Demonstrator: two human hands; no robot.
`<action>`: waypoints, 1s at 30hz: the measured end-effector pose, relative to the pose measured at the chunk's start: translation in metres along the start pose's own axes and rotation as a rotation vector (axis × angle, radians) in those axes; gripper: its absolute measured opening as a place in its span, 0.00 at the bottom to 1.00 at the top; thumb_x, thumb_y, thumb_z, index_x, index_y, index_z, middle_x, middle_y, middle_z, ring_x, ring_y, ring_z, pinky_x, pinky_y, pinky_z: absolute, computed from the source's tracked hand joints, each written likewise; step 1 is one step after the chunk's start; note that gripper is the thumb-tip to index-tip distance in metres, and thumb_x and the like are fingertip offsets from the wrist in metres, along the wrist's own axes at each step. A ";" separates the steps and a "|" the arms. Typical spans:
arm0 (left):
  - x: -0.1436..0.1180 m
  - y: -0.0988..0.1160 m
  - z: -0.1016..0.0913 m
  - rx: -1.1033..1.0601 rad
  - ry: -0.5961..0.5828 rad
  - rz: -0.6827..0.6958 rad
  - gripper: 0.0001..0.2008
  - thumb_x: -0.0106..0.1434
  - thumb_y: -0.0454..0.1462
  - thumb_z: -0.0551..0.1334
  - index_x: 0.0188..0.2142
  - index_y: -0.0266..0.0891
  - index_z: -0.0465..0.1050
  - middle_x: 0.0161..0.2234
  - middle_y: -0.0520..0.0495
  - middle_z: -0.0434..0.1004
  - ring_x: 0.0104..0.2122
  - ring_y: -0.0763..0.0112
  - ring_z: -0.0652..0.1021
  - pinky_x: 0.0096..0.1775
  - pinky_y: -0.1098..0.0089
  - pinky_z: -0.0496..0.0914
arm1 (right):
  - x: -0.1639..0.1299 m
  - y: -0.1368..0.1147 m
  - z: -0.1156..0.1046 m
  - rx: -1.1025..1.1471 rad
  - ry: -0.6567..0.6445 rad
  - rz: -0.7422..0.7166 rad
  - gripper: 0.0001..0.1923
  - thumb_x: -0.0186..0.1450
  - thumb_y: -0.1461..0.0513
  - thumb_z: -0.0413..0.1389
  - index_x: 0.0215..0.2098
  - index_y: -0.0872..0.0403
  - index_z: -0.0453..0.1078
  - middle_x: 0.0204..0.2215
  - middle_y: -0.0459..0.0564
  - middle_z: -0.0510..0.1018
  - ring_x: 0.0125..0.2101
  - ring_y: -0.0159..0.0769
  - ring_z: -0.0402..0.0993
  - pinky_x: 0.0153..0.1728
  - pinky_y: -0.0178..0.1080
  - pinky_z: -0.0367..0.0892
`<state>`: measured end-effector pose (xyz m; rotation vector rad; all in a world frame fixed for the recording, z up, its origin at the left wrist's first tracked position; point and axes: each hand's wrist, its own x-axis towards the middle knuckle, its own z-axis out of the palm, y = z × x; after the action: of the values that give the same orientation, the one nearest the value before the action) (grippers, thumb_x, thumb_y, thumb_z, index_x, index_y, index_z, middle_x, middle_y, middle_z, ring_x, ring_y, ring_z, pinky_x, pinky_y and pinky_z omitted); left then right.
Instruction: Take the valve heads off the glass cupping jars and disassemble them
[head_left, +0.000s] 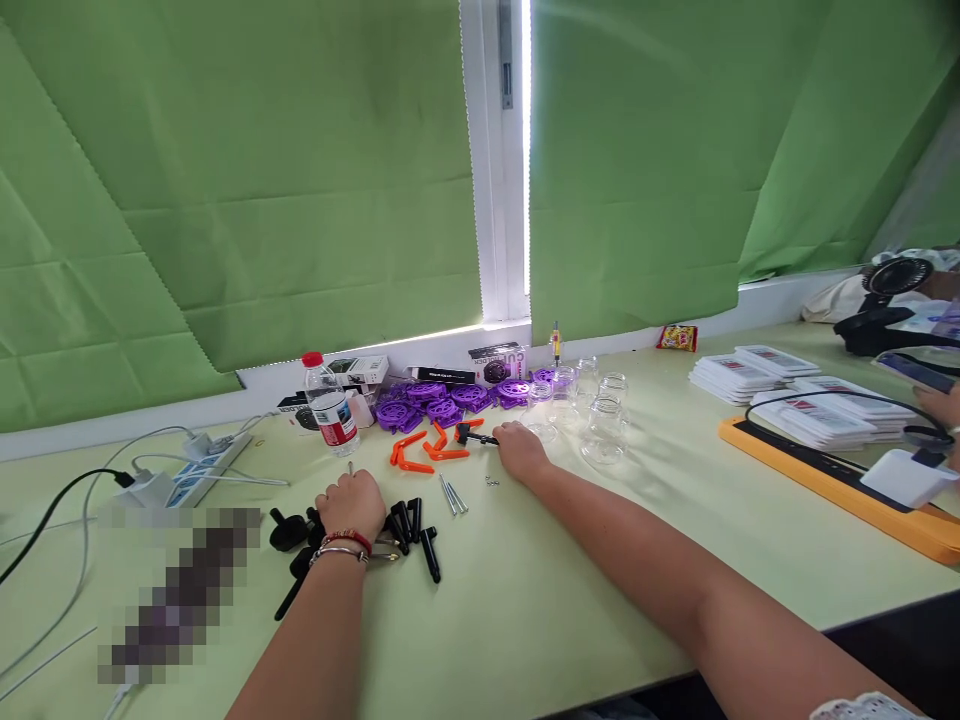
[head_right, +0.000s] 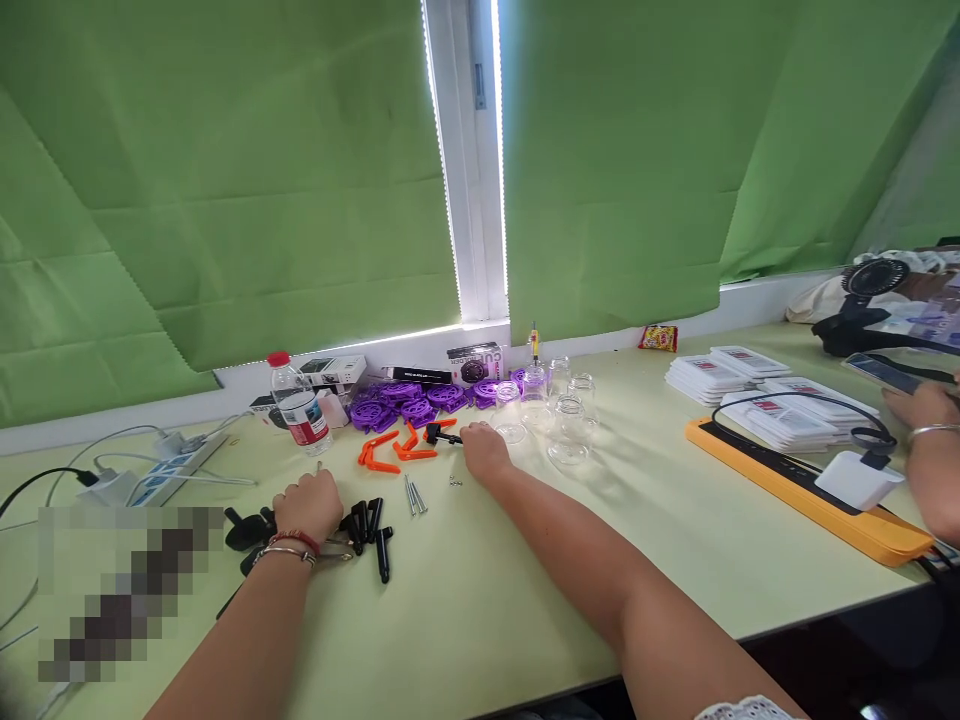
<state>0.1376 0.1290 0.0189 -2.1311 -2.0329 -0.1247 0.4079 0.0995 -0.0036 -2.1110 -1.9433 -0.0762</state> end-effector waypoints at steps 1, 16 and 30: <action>0.000 0.000 0.000 -0.007 -0.007 0.007 0.17 0.58 0.29 0.48 0.42 0.30 0.71 0.41 0.30 0.73 0.44 0.50 0.74 0.41 0.58 0.62 | 0.000 -0.003 -0.001 -0.004 0.009 -0.022 0.16 0.61 0.73 0.48 0.42 0.57 0.71 0.41 0.58 0.74 0.45 0.42 0.65 0.41 0.37 0.61; 0.003 0.000 -0.001 -0.113 0.061 0.035 0.16 0.57 0.26 0.48 0.42 0.30 0.69 0.43 0.33 0.68 0.40 0.57 0.75 0.40 0.63 0.66 | 0.011 -0.054 0.016 0.051 -0.074 -0.220 0.15 0.65 0.68 0.46 0.45 0.54 0.70 0.41 0.53 0.76 0.43 0.39 0.71 0.38 0.36 0.62; 0.003 0.009 -0.009 -0.711 0.284 0.105 0.11 0.61 0.33 0.50 0.41 0.36 0.68 0.50 0.35 0.65 0.53 0.55 0.65 0.54 0.56 0.58 | 0.005 -0.054 0.005 0.294 0.033 -0.148 0.15 0.65 0.67 0.47 0.47 0.54 0.70 0.44 0.52 0.75 0.45 0.38 0.69 0.44 0.36 0.60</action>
<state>0.1470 0.1302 0.0279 -2.3870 -1.8689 -1.2173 0.3547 0.1088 0.0019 -1.7686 -1.9527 0.1368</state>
